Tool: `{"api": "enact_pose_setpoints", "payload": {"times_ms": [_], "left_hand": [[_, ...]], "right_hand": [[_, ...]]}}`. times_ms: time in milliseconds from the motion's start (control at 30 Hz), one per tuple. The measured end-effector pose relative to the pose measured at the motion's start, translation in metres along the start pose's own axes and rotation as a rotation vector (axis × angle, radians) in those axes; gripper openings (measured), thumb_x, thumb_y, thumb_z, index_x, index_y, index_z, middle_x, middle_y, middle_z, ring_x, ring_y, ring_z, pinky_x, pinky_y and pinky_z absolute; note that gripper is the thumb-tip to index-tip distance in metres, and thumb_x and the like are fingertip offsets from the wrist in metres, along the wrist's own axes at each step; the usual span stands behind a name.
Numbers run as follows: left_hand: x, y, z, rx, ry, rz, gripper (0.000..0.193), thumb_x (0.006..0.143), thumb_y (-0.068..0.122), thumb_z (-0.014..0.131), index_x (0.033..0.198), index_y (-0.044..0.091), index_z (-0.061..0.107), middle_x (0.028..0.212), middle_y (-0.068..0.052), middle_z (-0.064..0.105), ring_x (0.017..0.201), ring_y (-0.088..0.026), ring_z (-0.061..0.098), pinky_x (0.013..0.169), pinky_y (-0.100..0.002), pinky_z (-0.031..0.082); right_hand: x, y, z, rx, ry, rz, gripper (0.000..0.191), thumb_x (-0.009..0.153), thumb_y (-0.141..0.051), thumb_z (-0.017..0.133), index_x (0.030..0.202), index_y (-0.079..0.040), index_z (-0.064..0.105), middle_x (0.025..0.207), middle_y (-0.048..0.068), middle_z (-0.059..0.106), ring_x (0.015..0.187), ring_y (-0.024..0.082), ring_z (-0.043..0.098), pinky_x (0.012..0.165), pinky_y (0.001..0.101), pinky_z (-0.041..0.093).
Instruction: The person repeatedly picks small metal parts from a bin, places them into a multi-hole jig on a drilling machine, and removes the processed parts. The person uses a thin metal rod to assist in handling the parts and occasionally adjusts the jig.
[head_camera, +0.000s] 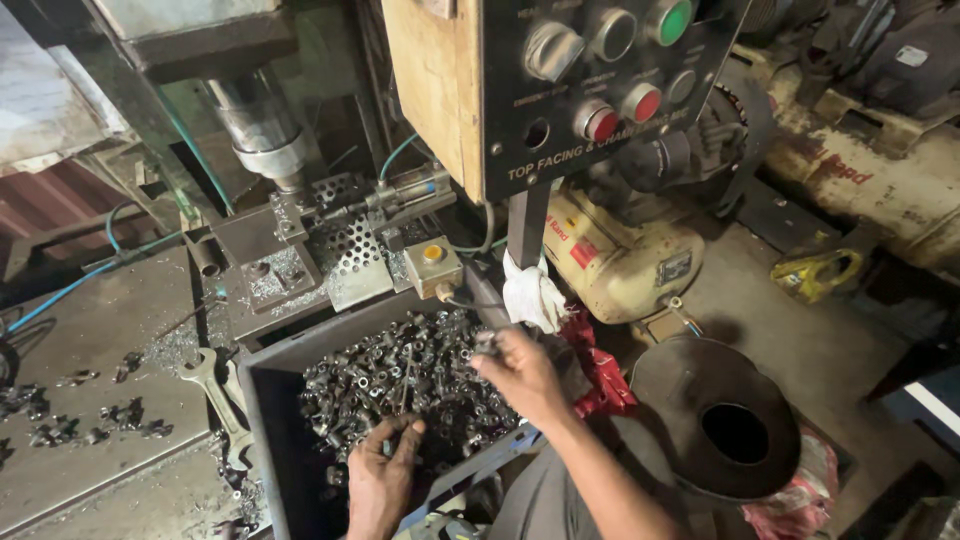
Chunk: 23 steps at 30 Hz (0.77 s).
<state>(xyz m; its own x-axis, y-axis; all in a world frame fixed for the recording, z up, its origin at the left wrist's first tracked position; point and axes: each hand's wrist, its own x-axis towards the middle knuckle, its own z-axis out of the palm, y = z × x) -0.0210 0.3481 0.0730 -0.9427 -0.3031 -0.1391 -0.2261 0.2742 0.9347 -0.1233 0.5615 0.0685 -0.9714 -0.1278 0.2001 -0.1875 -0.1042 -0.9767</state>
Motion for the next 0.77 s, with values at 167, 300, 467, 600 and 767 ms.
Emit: {"api": "enact_pose_setpoints", "payload": {"times_ms": [167,300,467,600,767], "left_hand": [[0.004,-0.013,0.001,-0.084,-0.026,0.047,0.029,0.092,0.023,0.069,0.113,0.006,0.078,0.081,-0.009,0.076,0.063,-0.013,0.068,0.059,-0.029,0.054],[0.016,-0.004,-0.003,-0.037,0.065,0.396,0.037,0.094,0.016,0.067,0.128,0.001,0.069,0.107,-0.010,0.076,0.088,-0.014,0.067,0.074,-0.030,0.053],[0.064,0.046,-0.043,0.204,0.147,0.316,0.031,0.093,0.019,0.068,0.121,0.008,0.072,0.091,-0.016,0.078,0.070,-0.023,0.068,0.061,-0.035,0.053],[0.115,0.105,-0.093,0.565,0.276,0.548,0.021,0.096,0.022,0.069,0.109,0.008,0.077,0.076,-0.020,0.072,0.060,-0.031,0.071,0.061,-0.042,0.056],[0.156,0.166,-0.118,0.908,0.390,0.680,0.021,0.095,0.023,0.067,0.108,0.015,0.082,0.085,-0.021,0.074,0.076,-0.042,0.072,0.073,-0.049,0.057]], "right_hand": [[-0.003,0.014,-0.023,-0.173,0.233,-0.150,0.036,0.087,-0.002,0.075,0.120,-0.003,0.061,0.097,0.002,0.073,0.087,0.008,0.070,0.078,0.0230,0.056],[-0.008,0.023,-0.027,-0.281,0.270,-0.171,0.031,0.086,-0.003,0.078,0.114,-0.002,0.065,0.097,0.002,0.076,0.088,0.008,0.071,0.079,0.0243,0.057],[-0.013,0.032,-0.027,-0.229,0.226,-0.072,0.026,0.088,-0.003,0.077,0.112,-0.004,0.067,0.095,0.000,0.076,0.085,0.006,0.068,0.073,0.0227,0.055],[-0.009,0.038,-0.027,-0.097,0.232,-0.009,0.026,0.088,-0.003,0.076,0.112,-0.004,0.066,0.092,-0.001,0.072,0.081,0.003,0.064,0.069,0.0213,0.052],[-0.008,0.035,-0.025,-0.233,0.269,0.004,0.034,0.088,-0.005,0.077,0.120,-0.006,0.065,0.090,-0.003,0.070,0.072,0.004,0.055,0.062,0.0214,0.045]]}}
